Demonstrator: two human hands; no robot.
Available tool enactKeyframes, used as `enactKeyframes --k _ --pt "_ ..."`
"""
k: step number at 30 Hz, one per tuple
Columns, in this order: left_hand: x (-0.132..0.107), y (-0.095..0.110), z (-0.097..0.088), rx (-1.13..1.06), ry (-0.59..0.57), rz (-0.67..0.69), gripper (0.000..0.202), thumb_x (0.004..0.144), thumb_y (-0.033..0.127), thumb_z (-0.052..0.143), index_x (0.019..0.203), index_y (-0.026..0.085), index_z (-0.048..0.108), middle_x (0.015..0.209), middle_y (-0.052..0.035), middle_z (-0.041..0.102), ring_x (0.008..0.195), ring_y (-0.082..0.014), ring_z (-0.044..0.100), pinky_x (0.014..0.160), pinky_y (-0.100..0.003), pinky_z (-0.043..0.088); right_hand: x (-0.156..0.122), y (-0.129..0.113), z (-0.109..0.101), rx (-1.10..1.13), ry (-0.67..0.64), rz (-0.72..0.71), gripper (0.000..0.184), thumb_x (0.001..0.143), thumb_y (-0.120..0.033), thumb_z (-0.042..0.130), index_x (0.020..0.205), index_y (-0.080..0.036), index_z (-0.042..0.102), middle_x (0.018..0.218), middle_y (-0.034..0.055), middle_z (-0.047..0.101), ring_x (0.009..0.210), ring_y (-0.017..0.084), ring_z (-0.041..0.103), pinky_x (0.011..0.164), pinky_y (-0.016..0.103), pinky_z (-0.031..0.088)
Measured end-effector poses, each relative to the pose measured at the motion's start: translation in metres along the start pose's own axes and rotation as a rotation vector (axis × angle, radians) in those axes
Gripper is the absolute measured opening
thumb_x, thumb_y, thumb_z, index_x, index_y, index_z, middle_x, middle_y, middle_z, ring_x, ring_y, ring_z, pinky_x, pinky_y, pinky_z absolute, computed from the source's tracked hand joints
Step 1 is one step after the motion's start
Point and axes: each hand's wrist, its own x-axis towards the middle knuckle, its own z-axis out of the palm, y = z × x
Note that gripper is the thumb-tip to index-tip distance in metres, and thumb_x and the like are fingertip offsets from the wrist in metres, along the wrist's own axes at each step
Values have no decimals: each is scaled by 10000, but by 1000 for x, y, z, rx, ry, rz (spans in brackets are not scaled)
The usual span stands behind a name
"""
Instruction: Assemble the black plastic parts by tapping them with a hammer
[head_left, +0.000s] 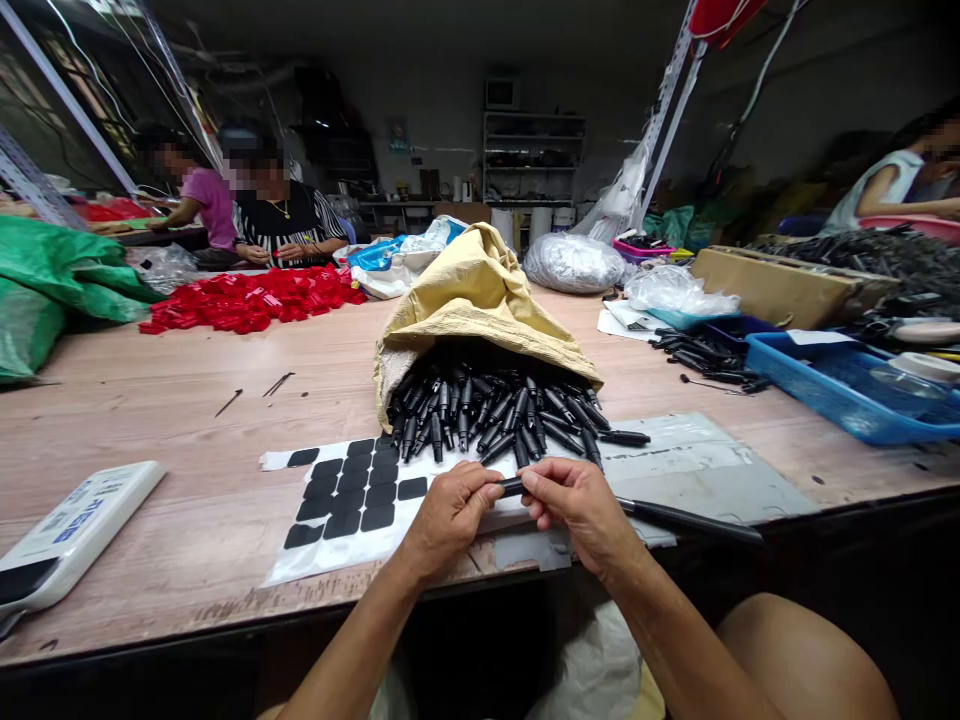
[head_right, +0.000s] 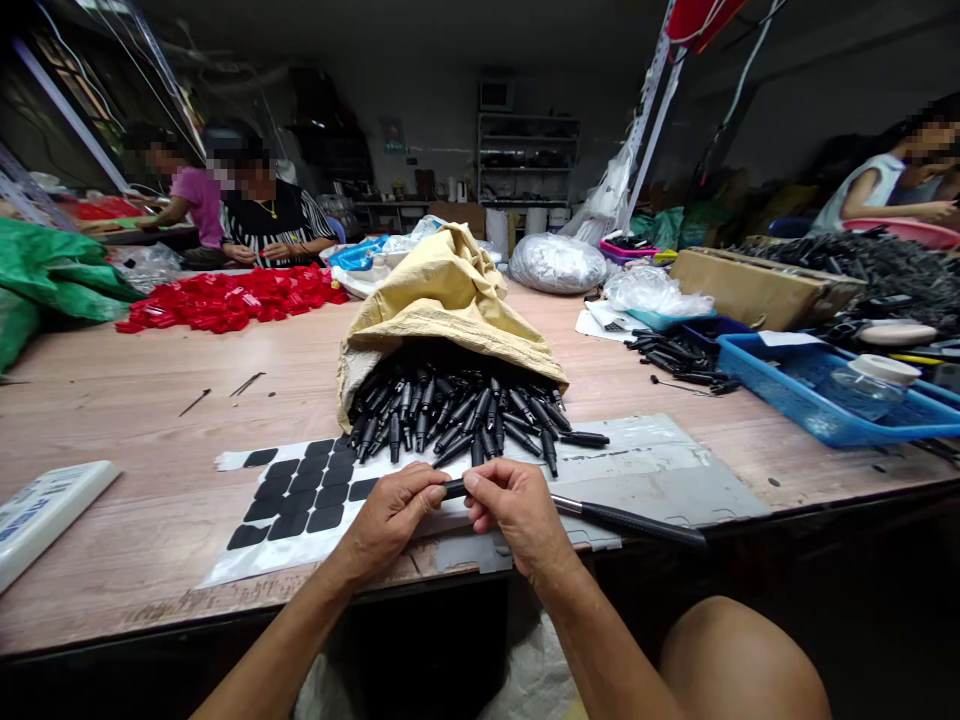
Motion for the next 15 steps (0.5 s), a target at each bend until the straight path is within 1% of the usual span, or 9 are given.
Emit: enactKeyframes --k 2,4,6,8,10,12,15 --pt "0 0 0 -50 -4 -45 306 980 352 499 787 185 669 776 -14 599 771 -170 540 719 -275 402 0 -2 -1 -15 -28 12 454 644 -553 842 775 -137 713 650 24 664 517 83 557 455 181 436" --pt "-1 -2 0 -116 -19 -107 397 996 423 471 711 178 601 711 9 538 701 -150 487 665 -266 367 0 -3 -4 -24 -64 29 472 696 -589 797 809 -140 710 713 37 679 552 90 586 467 179 448" --pt "-1 -4 0 -184 -49 -168 457 1000 488 446 692 174 572 658 24 473 648 -136 426 615 -265 321 0 -4 -7 -17 -83 30 500 748 -622 742 886 -142 715 761 42 677 579 97 607 473 180 459" --pt "-2 -6 0 -240 -82 -206 478 995 527 435 728 167 599 647 28 454 632 -132 401 595 -265 295 0 -3 -9 -6 -95 18 518 786 -627 704 978 -146 712 782 40 668 590 98 611 475 184 466" --pt "-2 -7 -1 -273 -97 -217 485 993 541 433 781 158 641 662 22 472 644 -134 413 603 -264 300 -1 -2 -11 -19 -113 -1 504 794 -595 709 1027 -149 702 796 38 665 601 101 607 478 189 473" --pt "-2 -7 -2 -289 -103 -214 491 994 541 430 806 153 665 673 16 494 658 -138 432 619 -264 313 -2 -1 -10 -65 -149 -35 487 768 -536 752 1068 -157 689 806 32 665 625 111 604 485 201 486" --pt "-2 -6 -2 -286 -108 -214 496 1000 533 423 789 153 663 666 17 498 649 -136 435 613 -263 315 -3 1 -8 -174 -186 -104 460 751 -445 777 1106 -171 670 775 6 647 635 121 577 481 217 496"
